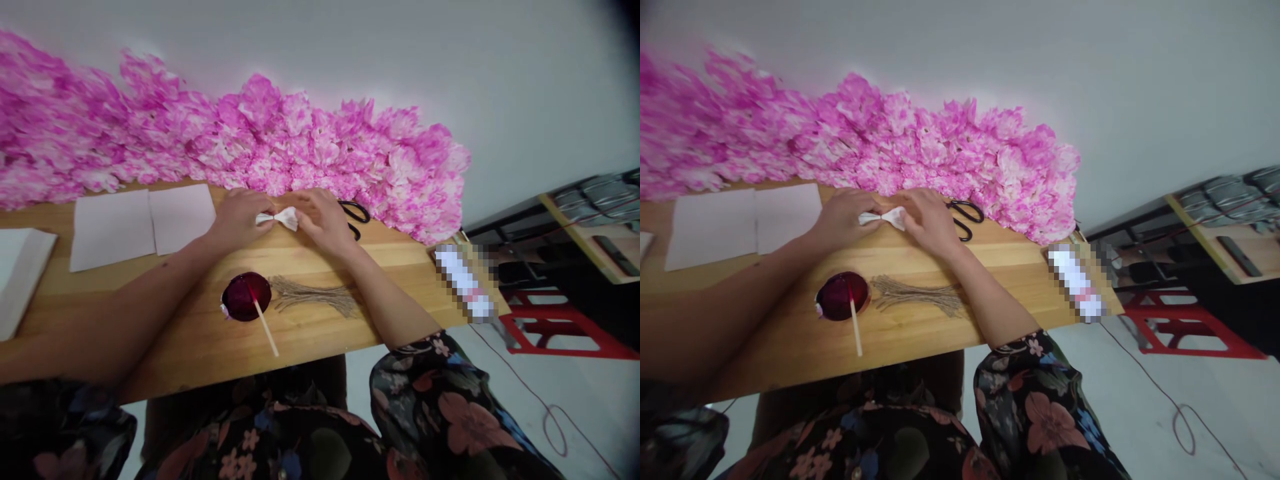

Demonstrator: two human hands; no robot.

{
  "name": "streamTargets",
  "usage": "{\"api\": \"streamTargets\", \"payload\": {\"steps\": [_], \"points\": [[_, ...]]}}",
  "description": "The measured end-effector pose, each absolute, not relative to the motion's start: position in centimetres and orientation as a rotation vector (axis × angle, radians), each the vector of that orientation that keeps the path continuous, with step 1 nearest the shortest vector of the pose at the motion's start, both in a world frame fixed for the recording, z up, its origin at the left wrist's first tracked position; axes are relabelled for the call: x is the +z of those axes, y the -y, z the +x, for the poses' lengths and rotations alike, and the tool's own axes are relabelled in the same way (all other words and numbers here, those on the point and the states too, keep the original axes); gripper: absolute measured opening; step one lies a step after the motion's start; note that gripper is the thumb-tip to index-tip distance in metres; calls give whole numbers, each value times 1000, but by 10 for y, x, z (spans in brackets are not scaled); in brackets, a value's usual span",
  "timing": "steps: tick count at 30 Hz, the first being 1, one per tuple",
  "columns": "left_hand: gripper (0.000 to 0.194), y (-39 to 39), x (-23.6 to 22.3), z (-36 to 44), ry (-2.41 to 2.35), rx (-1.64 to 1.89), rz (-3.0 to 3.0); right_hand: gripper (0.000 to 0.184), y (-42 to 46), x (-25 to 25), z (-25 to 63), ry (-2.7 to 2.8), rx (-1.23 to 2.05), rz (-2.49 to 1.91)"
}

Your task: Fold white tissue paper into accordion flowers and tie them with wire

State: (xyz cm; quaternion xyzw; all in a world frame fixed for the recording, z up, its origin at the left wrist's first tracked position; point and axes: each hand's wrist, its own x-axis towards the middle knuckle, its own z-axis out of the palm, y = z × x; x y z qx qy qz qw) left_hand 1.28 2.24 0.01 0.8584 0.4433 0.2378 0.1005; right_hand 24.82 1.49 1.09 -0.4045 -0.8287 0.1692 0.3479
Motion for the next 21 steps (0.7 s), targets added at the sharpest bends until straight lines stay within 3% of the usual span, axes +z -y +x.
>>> {"api": "streamTargets", "payload": {"steps": [6, 12, 21], "points": [[17, -22, -6, 15, -1294, 759, 2563, 48, -11, 11, 243, 2465, 296, -1028], [19, -21, -2, 14, -1292, 633, 2633, 25, -12, 11, 244, 2484, 251, -1098], [20, -29, -7, -2, -1264, 688, 2651, 21, -18, 7, 250, 2435, 381, -1103]]}}
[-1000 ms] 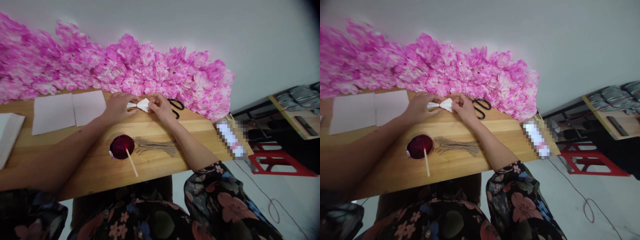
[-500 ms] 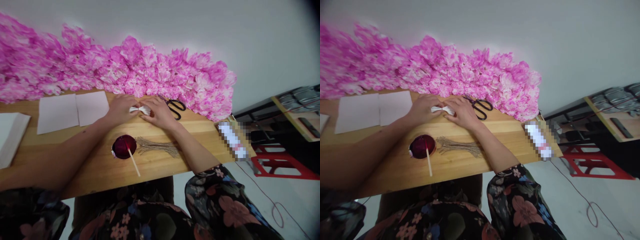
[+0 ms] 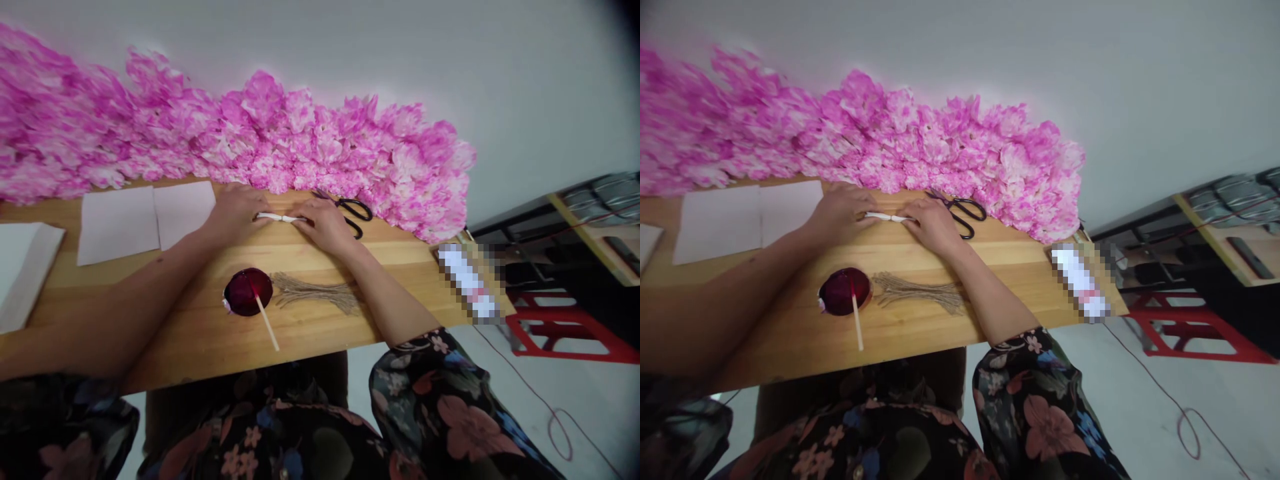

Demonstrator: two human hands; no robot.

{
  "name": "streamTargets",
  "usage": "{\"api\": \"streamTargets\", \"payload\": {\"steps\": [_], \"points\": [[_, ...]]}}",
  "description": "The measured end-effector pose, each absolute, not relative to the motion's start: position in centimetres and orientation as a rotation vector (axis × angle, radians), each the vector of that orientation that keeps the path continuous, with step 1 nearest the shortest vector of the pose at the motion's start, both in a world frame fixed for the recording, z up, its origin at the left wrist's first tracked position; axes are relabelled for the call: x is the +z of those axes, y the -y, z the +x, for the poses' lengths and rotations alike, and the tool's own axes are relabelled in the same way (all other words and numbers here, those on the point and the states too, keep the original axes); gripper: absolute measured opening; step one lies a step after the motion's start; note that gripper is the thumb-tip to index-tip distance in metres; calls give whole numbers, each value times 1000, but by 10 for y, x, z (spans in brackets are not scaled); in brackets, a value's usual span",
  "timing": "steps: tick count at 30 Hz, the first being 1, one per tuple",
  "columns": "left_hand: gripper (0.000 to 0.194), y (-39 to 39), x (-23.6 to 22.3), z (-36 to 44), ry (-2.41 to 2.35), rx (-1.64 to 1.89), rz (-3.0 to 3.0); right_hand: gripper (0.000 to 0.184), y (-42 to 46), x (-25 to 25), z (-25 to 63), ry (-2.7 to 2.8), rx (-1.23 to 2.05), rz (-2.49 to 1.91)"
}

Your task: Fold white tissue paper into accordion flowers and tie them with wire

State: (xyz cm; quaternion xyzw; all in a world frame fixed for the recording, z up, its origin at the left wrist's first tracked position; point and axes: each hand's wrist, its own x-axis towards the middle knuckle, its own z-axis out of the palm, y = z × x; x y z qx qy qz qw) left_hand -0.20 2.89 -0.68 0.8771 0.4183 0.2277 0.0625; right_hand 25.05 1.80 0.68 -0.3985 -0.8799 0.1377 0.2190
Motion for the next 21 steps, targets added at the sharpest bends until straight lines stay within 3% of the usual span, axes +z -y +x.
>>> {"api": "streamTargets", "payload": {"steps": [10, 21], "points": [[21, -31, -6, -7, -1317, 632, 2589, 9, -18, 13, 252, 2433, 379, -1232], [22, -34, -7, -11, -1238, 671, 2602, 11, -19, 14, 253, 2432, 363, -1258]]}}
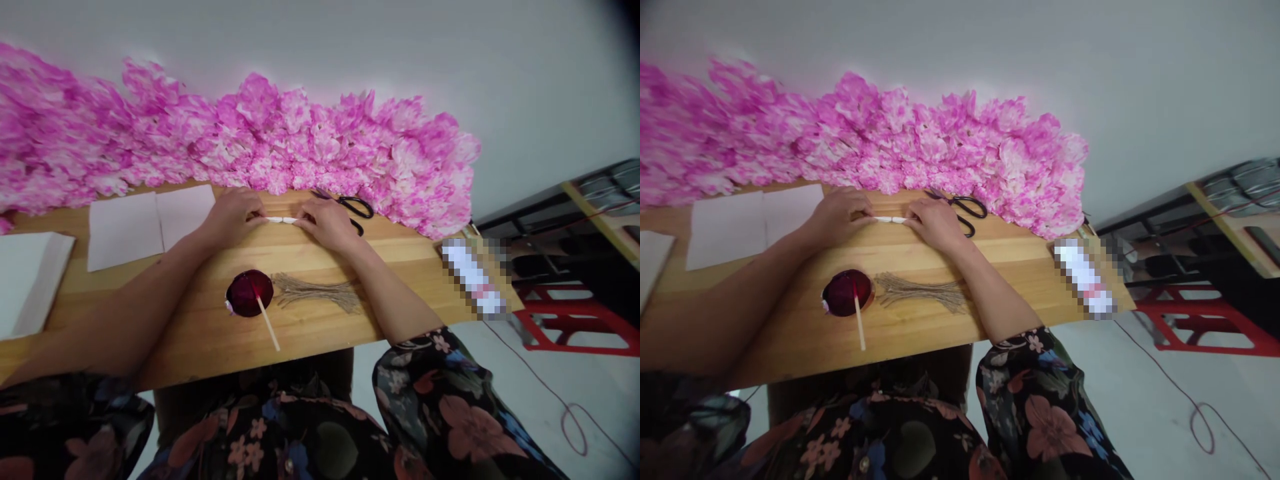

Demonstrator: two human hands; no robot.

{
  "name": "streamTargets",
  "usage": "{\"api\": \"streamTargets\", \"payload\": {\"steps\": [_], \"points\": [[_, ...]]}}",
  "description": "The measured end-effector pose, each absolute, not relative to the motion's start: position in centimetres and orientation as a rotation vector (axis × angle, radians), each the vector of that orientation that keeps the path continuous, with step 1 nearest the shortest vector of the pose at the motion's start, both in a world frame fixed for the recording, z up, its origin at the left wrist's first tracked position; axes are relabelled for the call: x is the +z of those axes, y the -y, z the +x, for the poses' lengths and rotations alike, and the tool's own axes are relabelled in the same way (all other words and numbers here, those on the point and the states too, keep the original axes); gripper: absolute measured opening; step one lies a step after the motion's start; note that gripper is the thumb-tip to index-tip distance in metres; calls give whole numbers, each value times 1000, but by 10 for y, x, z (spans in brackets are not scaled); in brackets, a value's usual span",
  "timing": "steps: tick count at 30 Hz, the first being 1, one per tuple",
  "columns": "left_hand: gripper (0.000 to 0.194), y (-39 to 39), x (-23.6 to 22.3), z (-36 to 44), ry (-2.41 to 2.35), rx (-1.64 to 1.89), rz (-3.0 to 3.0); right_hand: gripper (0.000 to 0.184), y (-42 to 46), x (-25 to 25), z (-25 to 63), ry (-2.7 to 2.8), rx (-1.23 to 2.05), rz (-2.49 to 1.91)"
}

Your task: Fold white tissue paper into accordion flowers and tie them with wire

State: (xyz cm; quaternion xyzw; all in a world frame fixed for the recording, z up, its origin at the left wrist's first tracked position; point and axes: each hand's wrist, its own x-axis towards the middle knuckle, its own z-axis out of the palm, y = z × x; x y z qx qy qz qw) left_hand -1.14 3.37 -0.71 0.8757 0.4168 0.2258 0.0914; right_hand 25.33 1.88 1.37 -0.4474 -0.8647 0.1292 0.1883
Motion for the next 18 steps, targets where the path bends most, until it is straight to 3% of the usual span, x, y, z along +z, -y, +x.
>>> {"api": "streamTargets", "payload": {"steps": [3, 8, 18], "points": [[25, -31, -6, -9, -1250, 680, 2603, 8, -17, 13, 253, 2423, 381, -1234], [24, -28, -4, -5, -1275, 659, 2637, 25, -14, 9, 249, 2402, 459, -1061], [27, -19, -2, 6, -1262, 665, 2630, 20, -16, 2, 241, 2396, 445, -1065]]}}
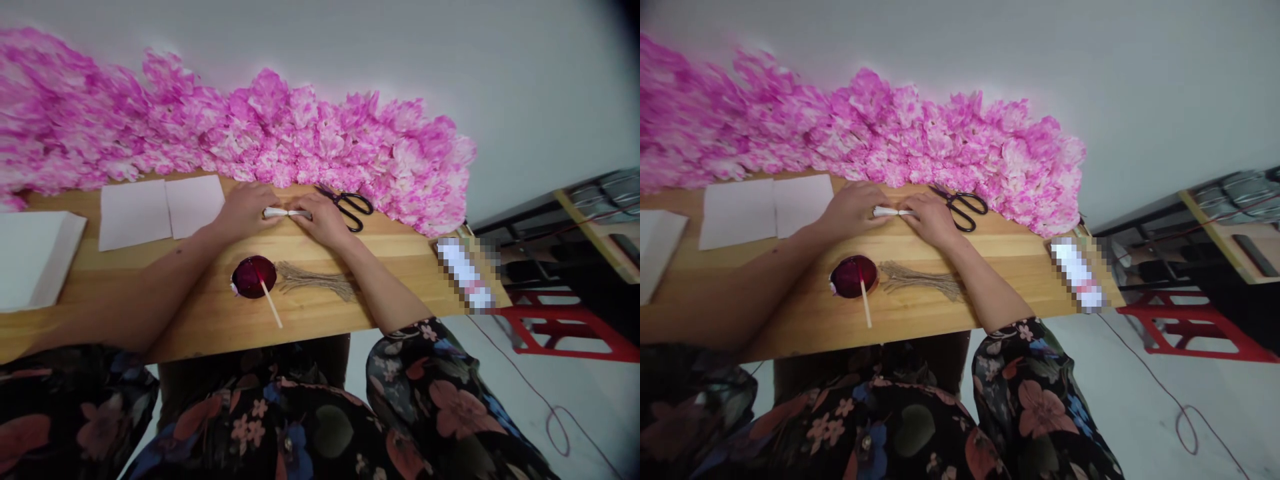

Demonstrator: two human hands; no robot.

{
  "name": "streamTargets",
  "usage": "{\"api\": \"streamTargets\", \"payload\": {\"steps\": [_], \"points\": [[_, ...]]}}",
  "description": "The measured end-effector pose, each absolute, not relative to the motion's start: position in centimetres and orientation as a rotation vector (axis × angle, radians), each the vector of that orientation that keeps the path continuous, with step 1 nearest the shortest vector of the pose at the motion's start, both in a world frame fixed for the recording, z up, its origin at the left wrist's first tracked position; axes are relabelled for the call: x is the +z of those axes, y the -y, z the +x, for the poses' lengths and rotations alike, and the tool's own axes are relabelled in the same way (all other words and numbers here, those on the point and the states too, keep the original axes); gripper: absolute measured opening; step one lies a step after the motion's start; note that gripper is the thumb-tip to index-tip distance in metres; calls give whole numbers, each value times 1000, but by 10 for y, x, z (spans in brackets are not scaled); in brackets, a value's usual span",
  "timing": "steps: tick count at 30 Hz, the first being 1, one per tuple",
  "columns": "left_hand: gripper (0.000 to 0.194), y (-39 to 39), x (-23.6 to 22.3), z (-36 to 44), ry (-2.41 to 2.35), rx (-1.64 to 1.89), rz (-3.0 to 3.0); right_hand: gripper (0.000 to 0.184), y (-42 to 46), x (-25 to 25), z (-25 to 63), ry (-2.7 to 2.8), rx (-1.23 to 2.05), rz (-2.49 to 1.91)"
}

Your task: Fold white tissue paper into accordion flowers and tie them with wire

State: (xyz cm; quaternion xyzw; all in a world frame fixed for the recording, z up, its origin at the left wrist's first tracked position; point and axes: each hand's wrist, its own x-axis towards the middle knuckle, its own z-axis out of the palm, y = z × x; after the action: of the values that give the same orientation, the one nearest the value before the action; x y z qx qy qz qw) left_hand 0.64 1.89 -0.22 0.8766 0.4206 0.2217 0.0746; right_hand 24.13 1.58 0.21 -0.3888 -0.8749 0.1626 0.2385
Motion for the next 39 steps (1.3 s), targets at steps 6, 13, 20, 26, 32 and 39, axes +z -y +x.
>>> {"api": "streamTargets", "payload": {"steps": [6, 13, 20, 26, 32, 39], "points": [[26, -21, -4, 13, -1206, 648, 2608, 18, -14, 5, 239, 2412, 441, -1094], [25, -23, -4, 14, -1192, 648, 2607, 17, -14, 7, 238, 2420, 442, -1131], [18, -22, -4, 18, -1224, 643, 2601, 12, -13, 2, 233, 2413, 354, -1187], [12, -19, -2, 19, -1241, 622, 2623, 12, -11, 4, 229, 2447, 327, -1222], [14, -18, -2, 19, -1227, 609, 2635, 12, -9, 8, 228, 2475, 330, -1232], [15, -19, -4, 18, -1218, 634, 2642, 13, -9, 8, 230, 2481, 356, -1209]]}}
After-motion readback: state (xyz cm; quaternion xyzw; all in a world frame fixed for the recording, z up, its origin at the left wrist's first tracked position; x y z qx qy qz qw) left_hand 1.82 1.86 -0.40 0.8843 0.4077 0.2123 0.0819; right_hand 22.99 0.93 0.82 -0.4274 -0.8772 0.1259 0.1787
